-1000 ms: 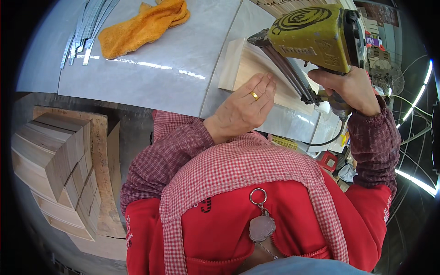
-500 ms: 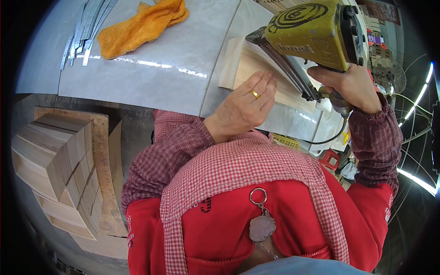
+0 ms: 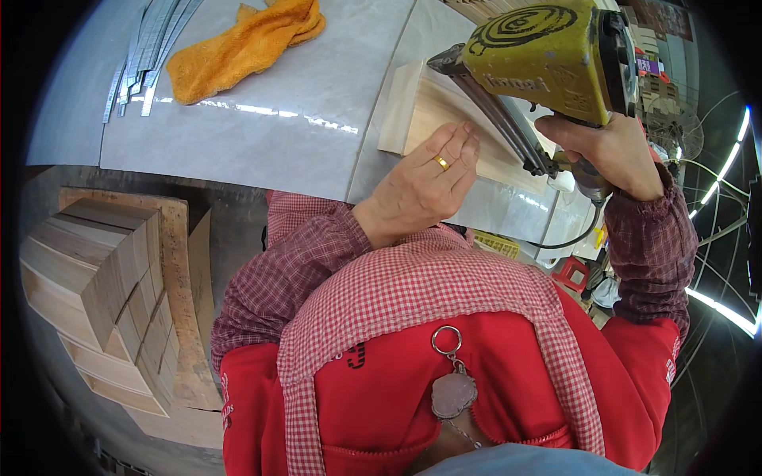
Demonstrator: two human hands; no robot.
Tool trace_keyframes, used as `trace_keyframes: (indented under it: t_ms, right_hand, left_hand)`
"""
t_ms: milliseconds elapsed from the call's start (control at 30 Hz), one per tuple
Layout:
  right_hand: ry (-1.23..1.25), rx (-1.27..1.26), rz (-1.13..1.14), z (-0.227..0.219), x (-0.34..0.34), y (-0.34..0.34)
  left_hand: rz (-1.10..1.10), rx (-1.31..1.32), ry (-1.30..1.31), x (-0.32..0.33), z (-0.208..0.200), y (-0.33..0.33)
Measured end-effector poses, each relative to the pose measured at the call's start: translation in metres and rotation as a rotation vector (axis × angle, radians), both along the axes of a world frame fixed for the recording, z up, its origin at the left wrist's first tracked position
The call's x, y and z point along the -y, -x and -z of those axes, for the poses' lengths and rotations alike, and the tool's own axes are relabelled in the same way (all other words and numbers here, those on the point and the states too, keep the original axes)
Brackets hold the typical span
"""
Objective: Assembling wooden boxes by applying glue and using a pneumatic nail gun to join planks.
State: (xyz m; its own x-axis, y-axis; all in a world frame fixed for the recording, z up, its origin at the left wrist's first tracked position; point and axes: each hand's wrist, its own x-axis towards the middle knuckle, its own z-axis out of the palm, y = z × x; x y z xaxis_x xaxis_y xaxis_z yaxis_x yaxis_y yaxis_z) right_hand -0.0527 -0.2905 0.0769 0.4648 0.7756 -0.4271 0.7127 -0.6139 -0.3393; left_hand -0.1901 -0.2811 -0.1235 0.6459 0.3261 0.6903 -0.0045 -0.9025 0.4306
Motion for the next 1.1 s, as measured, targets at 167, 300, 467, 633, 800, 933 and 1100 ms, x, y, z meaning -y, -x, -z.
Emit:
trace_keyframes:
  t_ms: [167,300,467,633,800,933,1100]
  right_hand:
    - [-0.087,-0.005,-0.123,0.001,0.006,-0.004]
    - [-0.153,-0.013,-0.224,0.006,0.013,-0.010]
    - [-0.218,-0.027,-0.340,0.015,0.021,-0.020]
    - [-0.203,0.011,-0.522,0.015,0.028,-0.022]
    - [-0.193,0.038,-0.670,0.015,0.033,-0.017]
    - [-0.098,0.003,-0.352,0.014,0.032,-0.009]
    - [-0.101,0.006,-0.443,0.016,0.037,-0.002]
  left_hand:
    - [-0.002,0.007,-0.002,0.001,0.000,-0.001]
    - [-0.013,0.029,0.011,0.001,0.000,0.000]
    - [0.081,0.094,-0.007,0.001,0.009,0.001]
    - [0.055,0.157,-0.040,0.000,0.012,0.002]
    - [0.089,0.118,0.015,0.003,0.011,0.007]
    - [0.078,0.143,-0.016,0.007,0.014,0.015]
    - [0.110,0.151,-0.033,0.010,0.013,0.030]
